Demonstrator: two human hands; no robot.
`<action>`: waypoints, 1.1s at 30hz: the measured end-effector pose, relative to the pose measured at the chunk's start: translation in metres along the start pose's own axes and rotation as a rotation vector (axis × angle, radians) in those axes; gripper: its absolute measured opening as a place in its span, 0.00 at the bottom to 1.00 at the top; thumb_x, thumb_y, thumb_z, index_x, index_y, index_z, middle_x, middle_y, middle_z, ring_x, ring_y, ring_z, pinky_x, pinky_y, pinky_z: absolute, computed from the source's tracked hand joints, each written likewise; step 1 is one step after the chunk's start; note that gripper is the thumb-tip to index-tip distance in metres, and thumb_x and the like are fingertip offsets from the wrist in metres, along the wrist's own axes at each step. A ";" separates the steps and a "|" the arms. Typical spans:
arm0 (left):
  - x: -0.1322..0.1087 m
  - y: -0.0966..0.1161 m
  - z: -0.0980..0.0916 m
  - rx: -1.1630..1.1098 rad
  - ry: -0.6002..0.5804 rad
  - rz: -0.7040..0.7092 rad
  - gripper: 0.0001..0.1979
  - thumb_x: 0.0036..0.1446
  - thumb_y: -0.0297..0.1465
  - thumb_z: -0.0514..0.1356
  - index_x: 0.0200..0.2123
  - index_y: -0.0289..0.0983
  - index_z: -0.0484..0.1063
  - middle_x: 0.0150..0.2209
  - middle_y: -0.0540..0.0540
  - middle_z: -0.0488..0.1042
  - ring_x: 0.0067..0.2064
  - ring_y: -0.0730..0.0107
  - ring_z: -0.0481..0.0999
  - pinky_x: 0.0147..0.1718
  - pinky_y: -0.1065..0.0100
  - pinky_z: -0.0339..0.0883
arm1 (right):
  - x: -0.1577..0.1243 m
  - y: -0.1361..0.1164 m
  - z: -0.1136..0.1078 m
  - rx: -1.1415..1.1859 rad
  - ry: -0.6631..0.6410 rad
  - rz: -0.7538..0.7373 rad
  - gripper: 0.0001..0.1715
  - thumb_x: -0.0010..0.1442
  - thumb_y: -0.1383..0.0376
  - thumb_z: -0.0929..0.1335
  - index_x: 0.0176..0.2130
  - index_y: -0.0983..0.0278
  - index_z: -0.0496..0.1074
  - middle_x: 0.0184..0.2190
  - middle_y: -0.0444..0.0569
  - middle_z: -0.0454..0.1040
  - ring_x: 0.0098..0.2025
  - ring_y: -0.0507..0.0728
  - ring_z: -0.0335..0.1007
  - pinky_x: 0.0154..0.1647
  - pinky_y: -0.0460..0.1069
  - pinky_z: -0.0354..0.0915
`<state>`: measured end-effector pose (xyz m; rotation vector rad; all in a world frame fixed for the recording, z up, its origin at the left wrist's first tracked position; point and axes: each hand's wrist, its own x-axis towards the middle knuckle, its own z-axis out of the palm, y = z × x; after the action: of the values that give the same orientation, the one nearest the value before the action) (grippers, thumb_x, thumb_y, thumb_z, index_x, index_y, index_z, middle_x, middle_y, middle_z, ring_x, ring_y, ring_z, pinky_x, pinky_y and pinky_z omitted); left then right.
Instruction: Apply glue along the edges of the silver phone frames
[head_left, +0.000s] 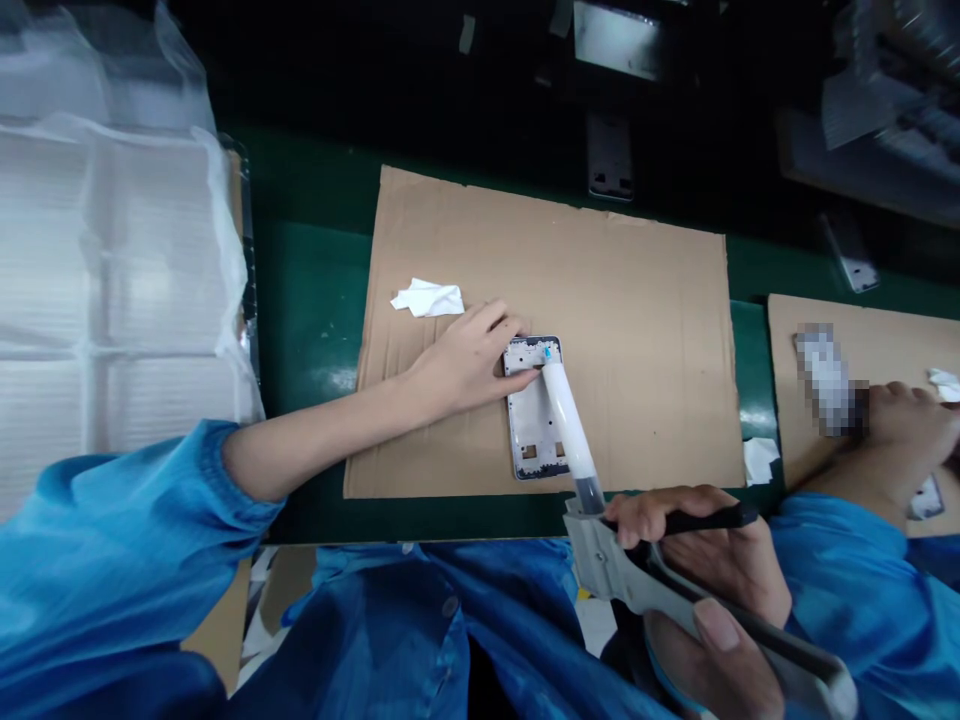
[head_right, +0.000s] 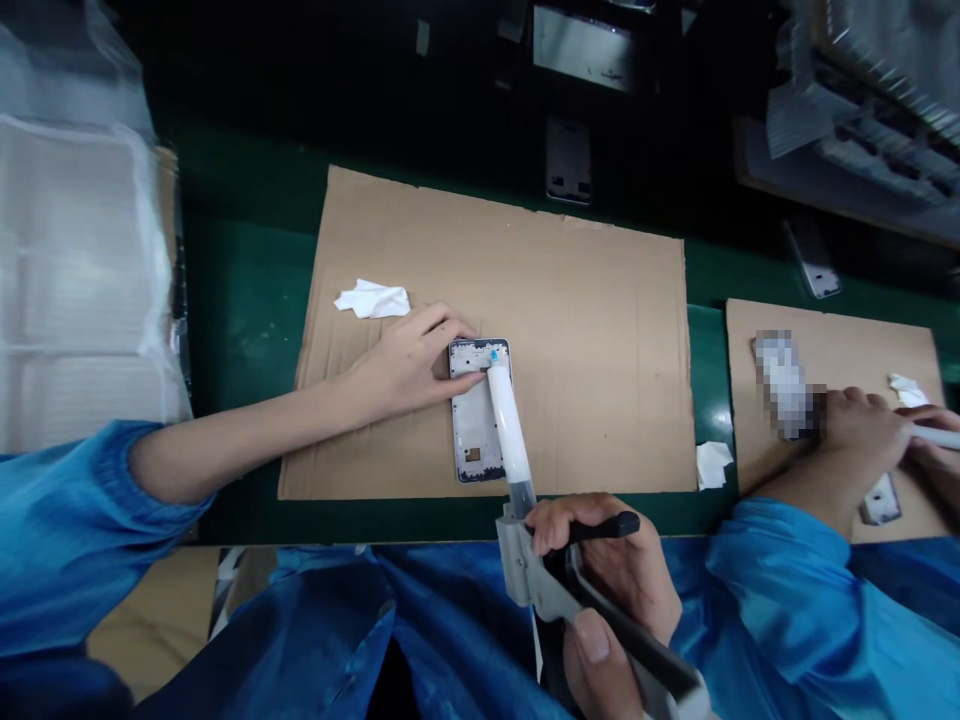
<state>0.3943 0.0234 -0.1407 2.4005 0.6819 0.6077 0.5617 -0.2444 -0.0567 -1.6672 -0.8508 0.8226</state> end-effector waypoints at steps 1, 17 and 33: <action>0.000 0.000 0.000 0.001 0.000 0.003 0.14 0.70 0.44 0.64 0.52 0.44 0.73 0.50 0.40 0.75 0.52 0.51 0.78 0.53 0.49 0.77 | 0.001 -0.005 0.003 0.051 -0.029 -0.046 0.25 0.58 0.53 0.63 0.54 0.41 0.74 0.36 0.48 0.69 0.37 0.56 0.73 0.49 0.69 0.73; 0.001 0.004 -0.003 -0.010 -0.012 0.019 0.13 0.71 0.41 0.64 0.52 0.41 0.72 0.51 0.38 0.76 0.53 0.49 0.77 0.51 0.49 0.77 | 0.011 -0.015 0.011 0.175 -0.062 -0.273 0.26 0.63 0.60 0.64 0.58 0.56 0.76 0.36 0.56 0.69 0.35 0.62 0.72 0.33 0.77 0.73; 0.000 0.005 -0.003 0.005 -0.029 0.008 0.13 0.71 0.41 0.64 0.53 0.43 0.73 0.52 0.38 0.75 0.54 0.48 0.77 0.52 0.48 0.77 | 0.012 -0.011 0.007 0.228 -0.133 -0.261 0.25 0.63 0.64 0.60 0.56 0.55 0.74 0.33 0.54 0.69 0.35 0.61 0.73 0.33 0.79 0.71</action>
<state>0.3945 0.0212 -0.1348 2.4135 0.6627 0.5742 0.5604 -0.2283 -0.0490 -1.2831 -1.0027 0.8209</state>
